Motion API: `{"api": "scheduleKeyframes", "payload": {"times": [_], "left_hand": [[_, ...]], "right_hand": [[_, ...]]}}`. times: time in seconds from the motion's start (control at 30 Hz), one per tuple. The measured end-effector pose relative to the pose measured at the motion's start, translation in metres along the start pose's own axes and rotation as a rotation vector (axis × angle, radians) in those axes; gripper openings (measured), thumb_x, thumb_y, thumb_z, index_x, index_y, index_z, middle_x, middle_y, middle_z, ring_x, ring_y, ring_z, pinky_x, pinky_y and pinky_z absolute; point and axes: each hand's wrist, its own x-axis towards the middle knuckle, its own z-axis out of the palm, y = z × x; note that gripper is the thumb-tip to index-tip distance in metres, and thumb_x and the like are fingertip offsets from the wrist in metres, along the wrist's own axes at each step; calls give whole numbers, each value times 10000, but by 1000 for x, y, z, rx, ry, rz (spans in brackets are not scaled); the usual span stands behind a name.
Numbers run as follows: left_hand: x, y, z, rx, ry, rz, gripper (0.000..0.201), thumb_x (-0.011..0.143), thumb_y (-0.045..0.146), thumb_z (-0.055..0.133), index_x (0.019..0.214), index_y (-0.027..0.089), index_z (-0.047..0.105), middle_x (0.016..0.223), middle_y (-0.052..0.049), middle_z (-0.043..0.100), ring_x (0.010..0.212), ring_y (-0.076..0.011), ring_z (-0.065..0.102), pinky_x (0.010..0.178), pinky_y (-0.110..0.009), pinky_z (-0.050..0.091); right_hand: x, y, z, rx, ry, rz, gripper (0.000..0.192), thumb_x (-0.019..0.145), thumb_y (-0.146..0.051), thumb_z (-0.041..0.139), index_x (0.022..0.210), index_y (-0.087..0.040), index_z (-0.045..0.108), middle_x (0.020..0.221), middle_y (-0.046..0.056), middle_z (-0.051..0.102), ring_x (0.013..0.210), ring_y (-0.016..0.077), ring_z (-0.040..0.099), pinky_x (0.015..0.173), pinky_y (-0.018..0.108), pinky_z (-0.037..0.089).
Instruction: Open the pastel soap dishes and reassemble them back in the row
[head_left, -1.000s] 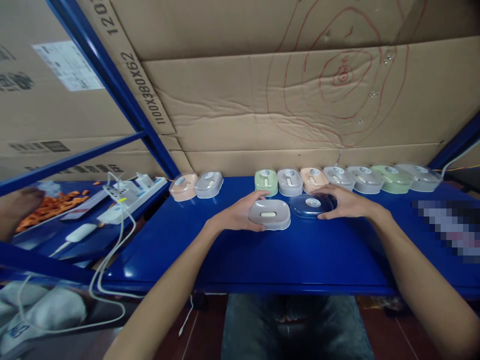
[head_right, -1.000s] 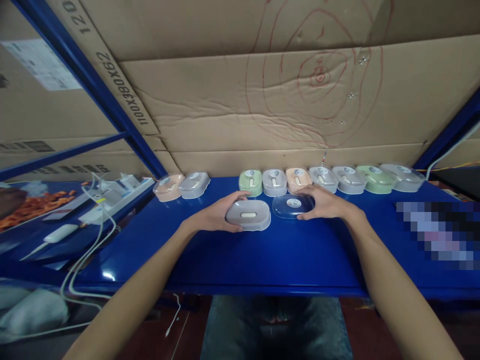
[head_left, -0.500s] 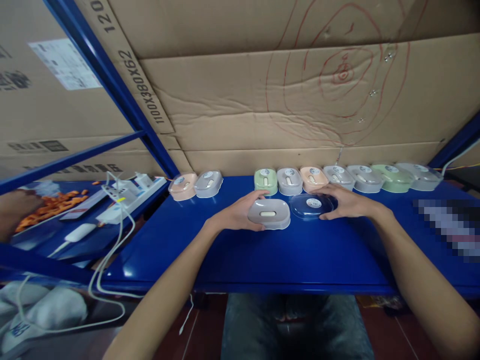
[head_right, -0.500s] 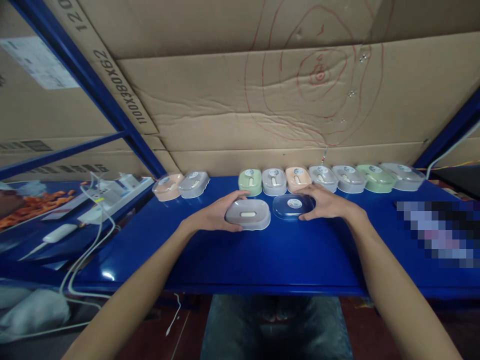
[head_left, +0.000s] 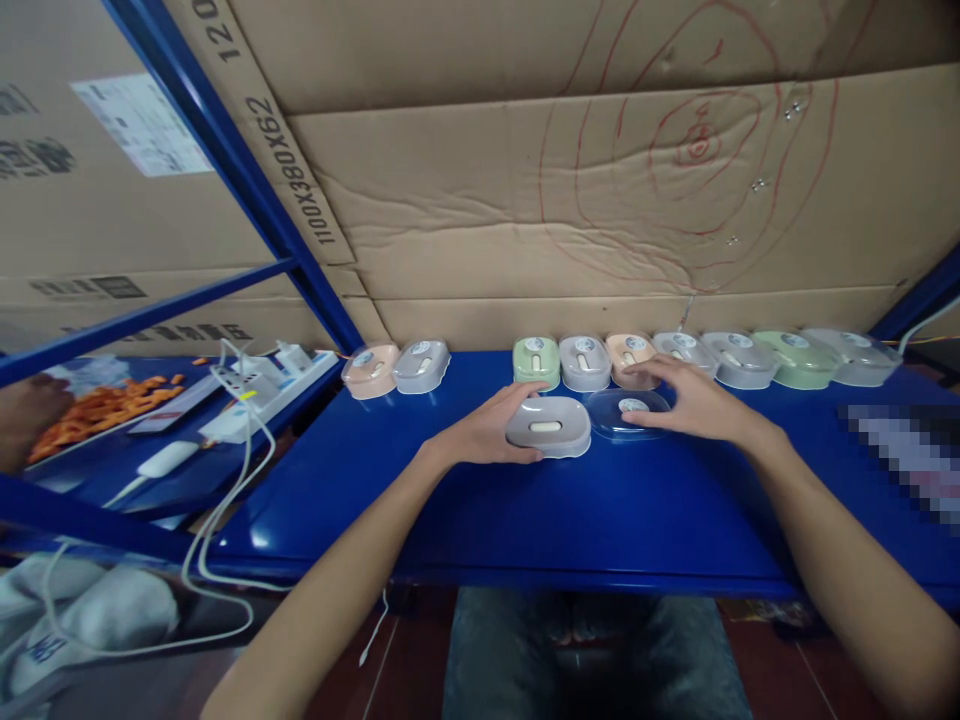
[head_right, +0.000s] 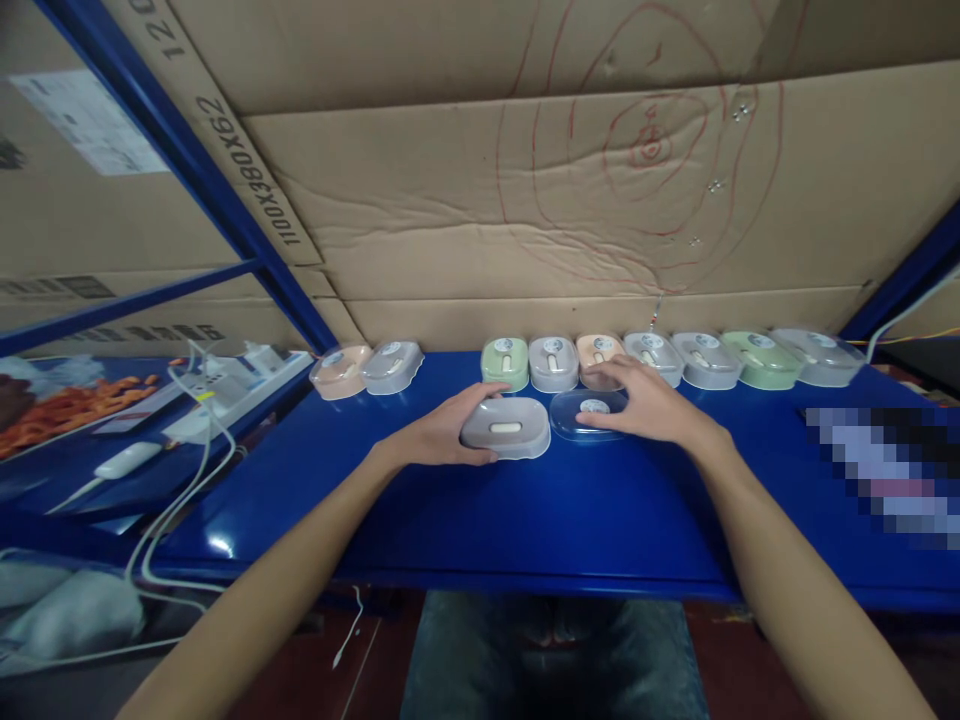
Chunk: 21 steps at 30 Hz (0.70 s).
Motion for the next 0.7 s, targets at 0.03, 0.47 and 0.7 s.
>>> {"api": "scheduleKeyframes", "payload": {"times": [0.03,0.47,0.7], "left_hand": [[0,1,2,9,3,-4,1061,800,546,883,1682,294,350,1728,-141,397,1574,-433,394,1292,-626,327],[2,0,14,46,28,7,1094,800,565,874,1701,313,307,1688,-150,422,1539,-439,409,1255,-661,367],[2,1,12,30,33,8,1084,807,606,868,1700,328,320,1681,-144,437,1526,-442,423,1253,-672,360]], "right_hand": [[2,-9,6,14,14,-32,680,864,-704,780,1389,-279,702,1349,133,709,1268,403,662,1087,588,556],[5,-53,60,-35,-25,-269,788,938,-709,705,1600,-313,540,1543,137,613,1445,419,533,1209,680,445],[5,-54,62,-35,-60,-272,766,956,-671,703,1611,-313,530,1469,124,687,1401,421,560,1160,680,481]]}}
